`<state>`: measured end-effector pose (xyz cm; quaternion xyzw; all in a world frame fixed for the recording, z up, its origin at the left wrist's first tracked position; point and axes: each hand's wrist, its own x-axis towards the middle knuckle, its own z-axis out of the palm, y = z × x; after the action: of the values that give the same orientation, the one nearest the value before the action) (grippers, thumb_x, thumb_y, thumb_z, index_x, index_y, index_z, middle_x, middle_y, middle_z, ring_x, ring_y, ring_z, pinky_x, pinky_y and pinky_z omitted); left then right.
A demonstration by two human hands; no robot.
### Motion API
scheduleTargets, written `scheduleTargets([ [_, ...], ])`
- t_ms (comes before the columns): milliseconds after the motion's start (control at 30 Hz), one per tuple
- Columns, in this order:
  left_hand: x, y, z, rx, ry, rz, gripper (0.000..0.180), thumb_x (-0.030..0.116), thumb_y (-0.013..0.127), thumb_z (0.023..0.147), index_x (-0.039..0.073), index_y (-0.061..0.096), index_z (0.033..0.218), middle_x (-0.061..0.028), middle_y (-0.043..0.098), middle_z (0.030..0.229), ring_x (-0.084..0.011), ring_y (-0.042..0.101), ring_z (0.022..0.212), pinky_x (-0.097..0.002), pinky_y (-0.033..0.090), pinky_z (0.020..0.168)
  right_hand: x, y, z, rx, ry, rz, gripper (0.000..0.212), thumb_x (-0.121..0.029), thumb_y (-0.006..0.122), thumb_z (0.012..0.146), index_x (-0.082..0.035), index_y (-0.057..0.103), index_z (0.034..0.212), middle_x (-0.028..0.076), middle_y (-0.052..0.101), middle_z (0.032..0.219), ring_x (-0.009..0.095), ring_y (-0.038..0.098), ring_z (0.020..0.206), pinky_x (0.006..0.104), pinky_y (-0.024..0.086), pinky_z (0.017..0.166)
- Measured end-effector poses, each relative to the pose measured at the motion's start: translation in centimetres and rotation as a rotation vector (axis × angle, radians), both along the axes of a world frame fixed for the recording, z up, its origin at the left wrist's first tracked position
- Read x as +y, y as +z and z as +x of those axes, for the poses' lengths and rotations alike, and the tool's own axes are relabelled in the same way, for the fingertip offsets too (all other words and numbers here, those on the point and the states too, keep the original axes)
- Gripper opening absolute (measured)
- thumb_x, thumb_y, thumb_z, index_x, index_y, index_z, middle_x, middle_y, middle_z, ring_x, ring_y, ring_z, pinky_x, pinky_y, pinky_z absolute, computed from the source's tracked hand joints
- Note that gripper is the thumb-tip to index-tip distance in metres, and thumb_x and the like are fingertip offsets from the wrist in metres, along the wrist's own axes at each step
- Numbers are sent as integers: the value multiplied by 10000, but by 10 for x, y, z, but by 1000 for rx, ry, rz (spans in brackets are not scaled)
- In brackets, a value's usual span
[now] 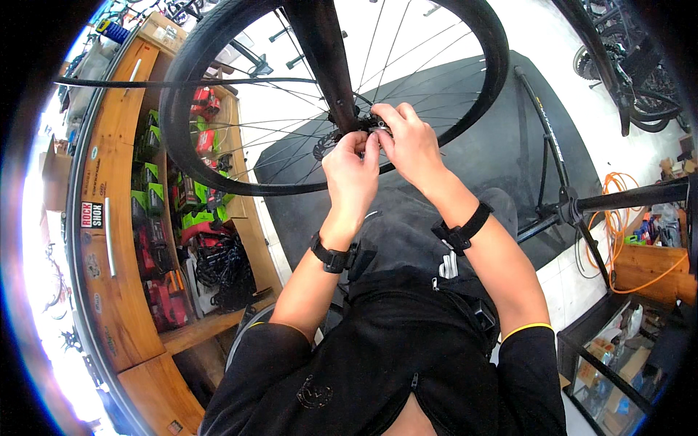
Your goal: The person mounts a bicycle frame onto a repair stand and installs the front wheel. They use a hex key to tighten the axle nuts and adjust the brake caliper, then rotate the wheel to check alignment. The person also handles a small plastic bag containing parts and adjusts the handlebar stem.
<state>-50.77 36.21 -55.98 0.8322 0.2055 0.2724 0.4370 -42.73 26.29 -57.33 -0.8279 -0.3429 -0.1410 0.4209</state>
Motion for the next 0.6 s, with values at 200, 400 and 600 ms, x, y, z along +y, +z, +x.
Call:
scheduleTargets([
  [200, -1, 3, 0, -21, 21, 246, 168, 142, 701, 870, -20, 680, 908, -131, 701, 749, -180, 681, 646, -296, 515, 615, -2, 5, -4, 64, -13, -33, 329, -108, 646, 853, -148, 587, 1174, 138, 597, 943, 377, 660, 725, 462, 546, 631],
  [400, 2, 1, 0, -49, 42, 360, 213, 179, 769, 819, 17, 669, 916, -96, 682, 738, -197, 662, 655, -312, 498, 594, -4, 3, -6, 76, -32, 19, 324, -119, 642, 863, -153, 591, 1181, 139, 614, 959, 363, 666, 764, 454, 546, 661],
  [600, 17, 21, -6, 70, 143, 245, 514, 252, 892, 692, 8, 537, 973, -37, 545, 673, -157, 533, 593, -299, 473, 578, -9, 2, -12, 73, -41, 142, 361, -171, 684, 840, -82, 578, 1174, 132, 627, 972, 354, 667, 779, 445, 548, 692],
])
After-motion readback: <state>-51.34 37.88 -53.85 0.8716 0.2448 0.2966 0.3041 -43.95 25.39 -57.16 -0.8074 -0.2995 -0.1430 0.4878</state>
